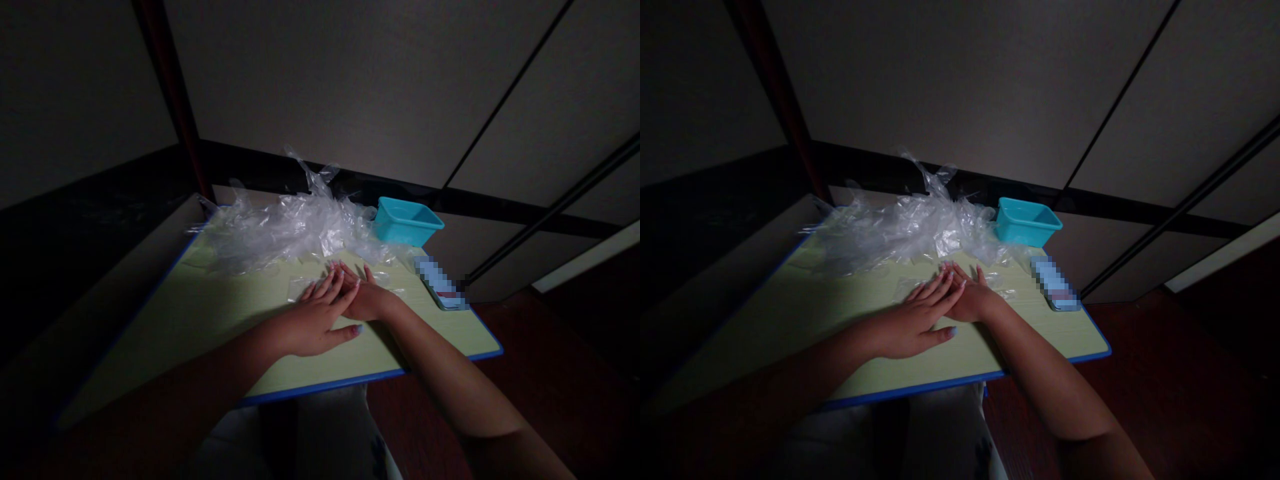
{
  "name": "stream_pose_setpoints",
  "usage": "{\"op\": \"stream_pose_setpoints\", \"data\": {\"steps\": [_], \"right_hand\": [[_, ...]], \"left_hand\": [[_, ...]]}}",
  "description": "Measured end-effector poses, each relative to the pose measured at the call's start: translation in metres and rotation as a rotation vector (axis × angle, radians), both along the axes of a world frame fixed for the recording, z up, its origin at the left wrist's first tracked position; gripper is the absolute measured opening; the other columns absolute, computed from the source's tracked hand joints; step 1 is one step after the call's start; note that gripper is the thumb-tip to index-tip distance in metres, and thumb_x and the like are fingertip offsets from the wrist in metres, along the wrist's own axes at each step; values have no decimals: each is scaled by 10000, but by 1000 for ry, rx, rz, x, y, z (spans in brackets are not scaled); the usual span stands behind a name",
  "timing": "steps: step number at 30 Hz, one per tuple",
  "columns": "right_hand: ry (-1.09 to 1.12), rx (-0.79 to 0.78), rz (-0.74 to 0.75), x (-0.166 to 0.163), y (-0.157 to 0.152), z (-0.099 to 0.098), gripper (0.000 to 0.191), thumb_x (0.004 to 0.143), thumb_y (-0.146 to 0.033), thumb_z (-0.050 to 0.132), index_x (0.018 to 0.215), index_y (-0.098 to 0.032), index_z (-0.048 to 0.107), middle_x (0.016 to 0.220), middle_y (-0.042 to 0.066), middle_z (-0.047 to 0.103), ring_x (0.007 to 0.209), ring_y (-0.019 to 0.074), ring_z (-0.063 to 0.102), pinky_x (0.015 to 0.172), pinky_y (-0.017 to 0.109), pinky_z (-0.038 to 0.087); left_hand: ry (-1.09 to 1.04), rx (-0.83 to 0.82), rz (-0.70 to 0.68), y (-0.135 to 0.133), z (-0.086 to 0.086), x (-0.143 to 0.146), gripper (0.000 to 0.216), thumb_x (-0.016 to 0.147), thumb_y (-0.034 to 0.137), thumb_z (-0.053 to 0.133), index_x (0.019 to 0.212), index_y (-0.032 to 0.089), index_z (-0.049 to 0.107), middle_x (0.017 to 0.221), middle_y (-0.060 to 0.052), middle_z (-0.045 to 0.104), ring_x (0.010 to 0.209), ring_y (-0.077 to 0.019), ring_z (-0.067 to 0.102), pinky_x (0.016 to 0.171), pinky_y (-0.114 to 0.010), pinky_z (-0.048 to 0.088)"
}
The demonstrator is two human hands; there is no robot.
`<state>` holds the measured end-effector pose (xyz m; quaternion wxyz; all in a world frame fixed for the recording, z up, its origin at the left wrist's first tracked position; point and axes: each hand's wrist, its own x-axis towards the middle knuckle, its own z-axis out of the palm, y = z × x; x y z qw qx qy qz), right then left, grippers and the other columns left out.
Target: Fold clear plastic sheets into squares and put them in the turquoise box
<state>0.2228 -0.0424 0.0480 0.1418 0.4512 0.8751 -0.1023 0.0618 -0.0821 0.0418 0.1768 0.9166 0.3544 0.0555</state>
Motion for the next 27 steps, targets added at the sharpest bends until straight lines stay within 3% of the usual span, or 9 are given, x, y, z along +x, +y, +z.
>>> {"op": "stream_pose_setpoints", "data": {"steps": [8, 14, 20, 27], "right_hand": [[21, 12, -13, 2, 2, -5, 761, 814, -609, 273, 1417, -249, -19, 1474, 34, -92, 1340, 285, -87, 971, 633, -64], [68, 23, -34, 2, 1, -4, 835, 790, -622, 317, 1422, -193, -22, 1474, 37, -82, 1345, 270, -76, 979, 618, -87], [80, 4, -51, 2, -1, -1, 860, 788, -640, 299, 1419, -162, -38, 1477, 57, -58, 1345, 269, -76, 988, 601, -100], [47, -13, -57, 1, -1, 2, 843, 812, -616, 275, 1407, -147, -95, 1474, 65, -69, 1339, 257, -113, 998, 585, -96]], "left_hand": [[9, -17, 59, -3, 3, 0, 734, 818, 681, 215, 1406, 308, -18, 1459, -112, -104, 1313, -304, -152, 996, -611, 53], [18, -35, 111, -4, 2, -1, 727, 798, 702, 233, 1398, 350, 22, 1449, -76, -158, 1310, -336, -139, 978, -637, 34], [59, -42, 197, -5, 2, -1, 737, 782, 725, 202, 1398, 353, 44, 1471, -67, -91, 1309, -339, -150, 974, -641, 22], [17, -41, 352, -2, -3, -1, 771, 749, 751, 258, 1394, 374, 67, 1465, -61, -154, 1265, -456, -154, 938, -677, 80]]}}
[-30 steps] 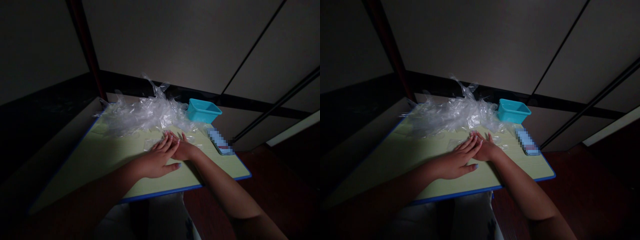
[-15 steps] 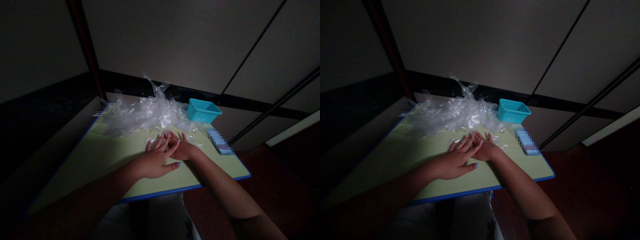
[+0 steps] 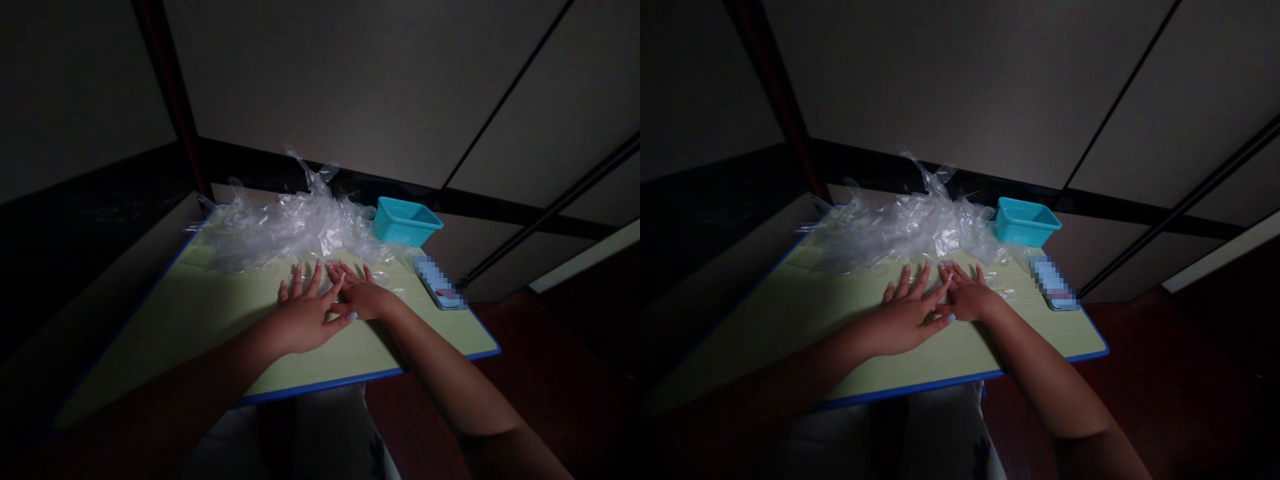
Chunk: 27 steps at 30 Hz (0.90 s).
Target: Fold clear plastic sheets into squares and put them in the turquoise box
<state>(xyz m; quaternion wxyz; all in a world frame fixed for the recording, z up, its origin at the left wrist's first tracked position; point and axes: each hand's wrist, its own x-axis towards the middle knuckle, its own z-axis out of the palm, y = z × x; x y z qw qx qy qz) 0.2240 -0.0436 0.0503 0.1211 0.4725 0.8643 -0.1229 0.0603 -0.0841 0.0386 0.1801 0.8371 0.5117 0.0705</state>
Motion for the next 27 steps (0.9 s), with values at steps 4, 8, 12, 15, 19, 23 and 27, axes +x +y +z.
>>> {"op": "stream_pose_setpoints", "data": {"steps": [4, 8, 12, 15, 19, 23, 27], "right_hand": [[-15, 15, 4, 1, 0, -2, 816, 830, -580, 283, 1407, -152, -105, 1476, 78, -69, 1335, 274, -115, 999, 586, -91], [0, 58, 38, 1, 2, -8, 816, 810, -613, 307, 1410, -223, -84, 1472, 60, -115, 1335, 279, -114, 986, 608, -75], [-60, 58, 74, 2, 4, -11, 740, 825, -584, 305, 1416, -268, -10, 1472, 38, -114, 1332, 285, -120, 976, 618, -79], [-75, 23, 71, 2, 4, -9, 729, 825, -586, 308, 1413, -286, -1, 1470, 36, -118, 1333, 304, -98, 969, 636, -61], [-55, 23, 47, 1, 2, -5, 742, 822, -602, 287, 1413, -272, -18, 1477, 29, -80, 1333, 310, -94, 973, 638, -58], [-44, 24, 25, 0, 1, -5, 812, 800, -641, 289, 1409, -242, -70, 1476, 45, -84, 1337, 302, -84, 981, 630, -54], [-26, 33, 23, -1, 1, -4, 825, 798, -642, 294, 1411, -226, -69, 1477, 41, -93, 1335, 307, -94, 988, 623, -53]], "left_hand": [[-75, 189, -76, 4, 0, -1, 703, 820, 650, 310, 1400, 362, 35, 1463, -40, -189, 1301, -409, -118, 992, -616, 70], [-106, 336, -296, 5, 7, -1, 689, 851, 578, 348, 1405, 342, 14, 1464, -32, -187, 1330, -336, -96, 1031, -561, 1], [-103, 253, -454, 6, 8, -1, 669, 864, 574, 316, 1406, 338, 4, 1461, -23, -190, 1334, -315, -90, 1058, -493, 84], [-65, 181, -450, 9, 4, -2, 623, 883, 555, 280, 1402, 349, 5, 1474, -23, -149, 1334, -306, -97, 1048, -500, 124], [-52, 173, -433, 14, 0, -3, 611, 890, 545, 269, 1407, 330, 22, 1474, -47, -135, 1331, -286, -118, 1052, -475, 134], [-51, 189, -407, 15, -1, -3, 614, 880, 562, 282, 1404, 344, 50, 1467, -44, -152, 1320, -315, -138, 1042, -508, 128], [-35, 159, -349, 13, -1, -2, 603, 872, 572, 297, 1389, 395, 44, 1463, -47, -155, 1318, -343, -122, 1002, -585, 133]]}}
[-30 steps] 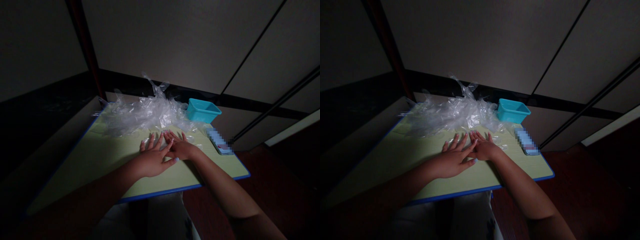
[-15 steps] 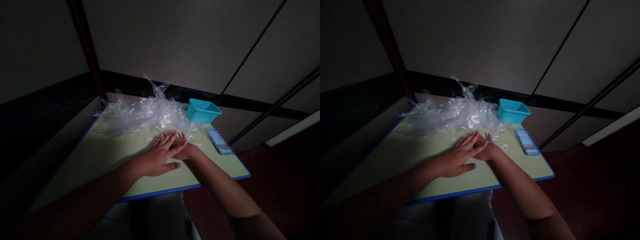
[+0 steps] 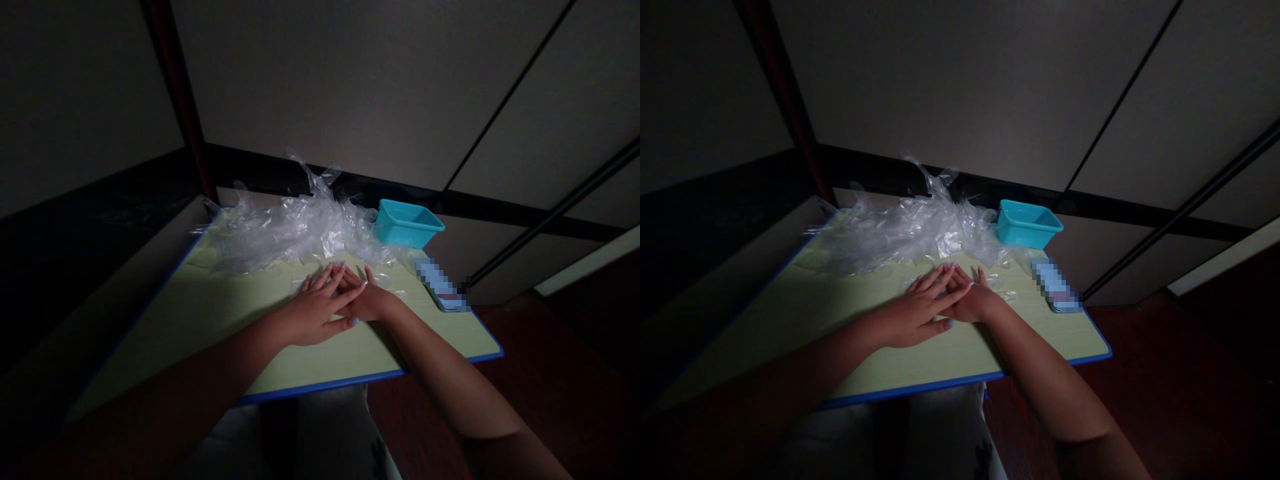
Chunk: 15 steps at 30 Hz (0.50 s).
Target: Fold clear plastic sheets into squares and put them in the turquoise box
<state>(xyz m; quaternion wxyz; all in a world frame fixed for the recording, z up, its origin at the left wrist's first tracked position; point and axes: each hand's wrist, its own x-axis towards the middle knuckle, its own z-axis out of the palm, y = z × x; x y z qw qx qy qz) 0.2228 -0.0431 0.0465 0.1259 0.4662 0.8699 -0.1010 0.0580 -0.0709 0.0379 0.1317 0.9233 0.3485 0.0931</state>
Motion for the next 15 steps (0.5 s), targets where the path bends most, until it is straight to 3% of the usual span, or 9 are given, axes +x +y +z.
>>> {"op": "stream_pose_setpoints", "data": {"steps": [15], "right_hand": [[37, -10, -4, 1, 0, 2, 821, 802, -632, 287, 1417, -201, -46, 1479, 57, -54, 1344, 276, -70, 983, 616, -74]], "left_hand": [[14, -39, 123, -3, 0, 1, 648, 822, 656, 287, 1385, 403, 90, 1482, -48, -85, 1316, -390, -86, 943, -670, 100]]}}
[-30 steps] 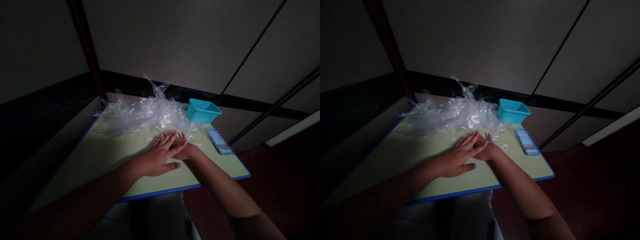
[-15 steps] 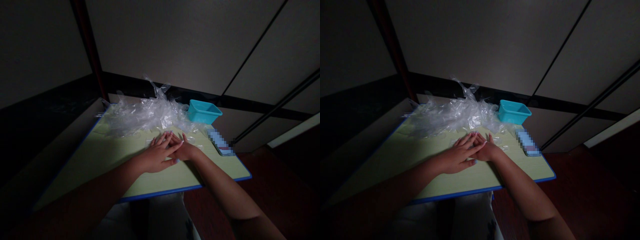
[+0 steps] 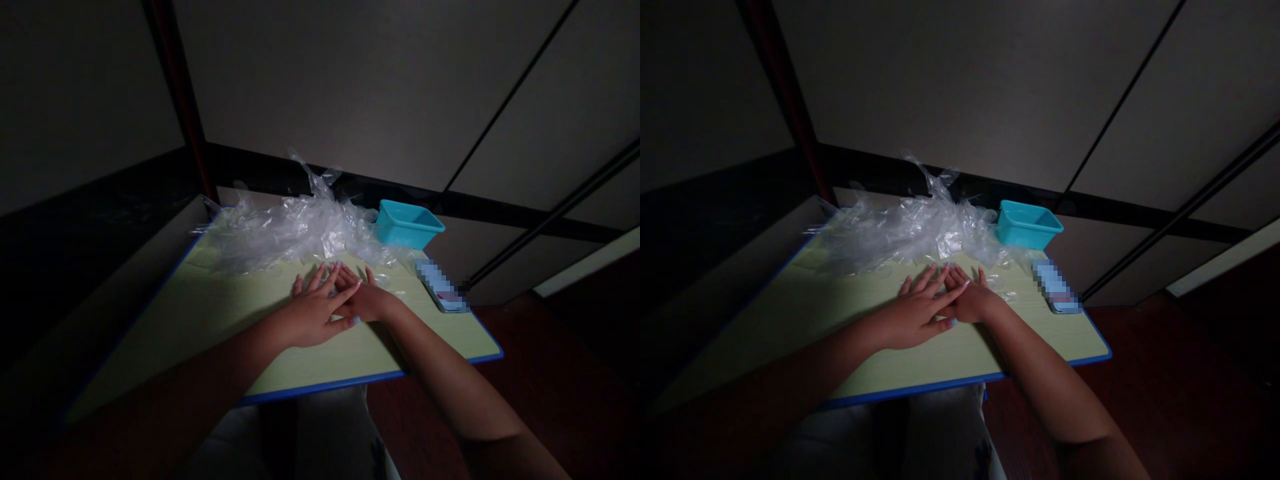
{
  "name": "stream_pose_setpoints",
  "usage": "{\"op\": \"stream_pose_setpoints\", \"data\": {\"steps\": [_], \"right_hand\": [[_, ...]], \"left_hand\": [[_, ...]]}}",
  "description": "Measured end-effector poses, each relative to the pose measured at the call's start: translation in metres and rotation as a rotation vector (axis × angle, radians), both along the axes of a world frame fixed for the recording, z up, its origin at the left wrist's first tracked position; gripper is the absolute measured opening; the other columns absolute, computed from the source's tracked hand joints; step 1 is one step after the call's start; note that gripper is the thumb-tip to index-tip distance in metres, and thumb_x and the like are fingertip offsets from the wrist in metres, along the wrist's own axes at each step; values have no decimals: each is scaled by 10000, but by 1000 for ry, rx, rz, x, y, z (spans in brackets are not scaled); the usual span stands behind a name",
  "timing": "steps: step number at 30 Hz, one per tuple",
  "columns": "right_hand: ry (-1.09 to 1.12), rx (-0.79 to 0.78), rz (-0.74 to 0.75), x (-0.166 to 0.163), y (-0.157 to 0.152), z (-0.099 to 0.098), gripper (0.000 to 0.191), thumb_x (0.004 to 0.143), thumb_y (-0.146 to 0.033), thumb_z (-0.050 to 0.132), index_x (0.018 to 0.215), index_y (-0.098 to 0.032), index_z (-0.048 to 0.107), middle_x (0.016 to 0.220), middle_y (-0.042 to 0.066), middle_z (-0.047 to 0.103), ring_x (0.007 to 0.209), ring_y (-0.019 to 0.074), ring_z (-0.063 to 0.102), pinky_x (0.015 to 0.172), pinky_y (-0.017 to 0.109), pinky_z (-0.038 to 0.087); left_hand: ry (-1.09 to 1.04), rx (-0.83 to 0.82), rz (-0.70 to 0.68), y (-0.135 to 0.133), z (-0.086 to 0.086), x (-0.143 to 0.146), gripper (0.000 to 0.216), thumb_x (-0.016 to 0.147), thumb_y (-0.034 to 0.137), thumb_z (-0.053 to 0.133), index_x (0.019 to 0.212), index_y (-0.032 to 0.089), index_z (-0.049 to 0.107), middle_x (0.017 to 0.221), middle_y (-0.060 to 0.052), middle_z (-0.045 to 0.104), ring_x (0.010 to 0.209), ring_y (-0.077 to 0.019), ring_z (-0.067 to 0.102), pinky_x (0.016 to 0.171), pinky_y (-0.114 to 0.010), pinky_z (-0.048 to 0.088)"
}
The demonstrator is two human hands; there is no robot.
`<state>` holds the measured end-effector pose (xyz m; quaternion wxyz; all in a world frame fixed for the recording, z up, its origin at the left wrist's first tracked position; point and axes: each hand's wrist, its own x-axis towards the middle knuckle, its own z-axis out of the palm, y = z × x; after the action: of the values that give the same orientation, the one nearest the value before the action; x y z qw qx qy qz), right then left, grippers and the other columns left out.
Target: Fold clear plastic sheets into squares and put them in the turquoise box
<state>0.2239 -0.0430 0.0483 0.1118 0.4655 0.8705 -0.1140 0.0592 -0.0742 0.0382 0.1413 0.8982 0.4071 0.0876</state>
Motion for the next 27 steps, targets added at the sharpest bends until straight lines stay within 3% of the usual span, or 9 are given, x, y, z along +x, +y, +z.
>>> {"op": "stream_pose_setpoints", "data": {"steps": [7, 12, 15, 20, 27], "right_hand": [[-36, 8, -2, 1, 1, -3, 849, 808, -581, 326, 1406, -159, -104, 1473, 76, -76, 1340, 281, -89, 995, 602, -65], [22, 11, -21, 1, -1, -3, 862, 802, -654, 251, 1408, -150, -97, 1471, 72, -67, 1346, 256, -79, 993, 597, -94], [31, 0, -28, 0, -2, -1, 834, 813, -664, 195, 1411, -151, -80, 1470, 69, -60, 1347, 243, -81, 996, 588, -99], [36, -3, -59, 0, -2, -1, 633, 893, -512, 64, 1423, -169, 10, 1473, 34, -28, 1352, 210, -52, 1008, 576, -90], [42, 4, -70, 0, -2, -2, 613, 896, -501, 52, 1422, -190, 5, 1477, 22, -20, 1351, 207, -50, 1014, 569, -79]], "left_hand": [[-11, 22, 133, 4, -8, -2, 616, 841, 633, 253, 1390, 380, 136, 1492, -43, -3, 1323, -383, -55, 967, -646, 84], [-6, 203, 243, 16, -12, -9, 515, 904, 410, 269, 1389, 237, 249, 1482, -98, 115, 1350, -273, -26, 1038, -528, 79], [32, 235, 253, 20, -15, -13, 466, 896, 324, 288, 1351, 241, 335, 1469, -97, 187, 1354, -248, -13, 1035, -530, 86], [62, 200, 237, 19, -19, -12, 466, 891, 368, 295, 1340, 254, 342, 1463, -78, 214, 1355, -237, 30, 1016, -574, 81], [79, 140, 184, 17, -20, -9, 543, 883, 399, 288, 1381, 187, 247, 1455, -48, 226, 1350, -209, 107, 1036, -564, 32]]}}
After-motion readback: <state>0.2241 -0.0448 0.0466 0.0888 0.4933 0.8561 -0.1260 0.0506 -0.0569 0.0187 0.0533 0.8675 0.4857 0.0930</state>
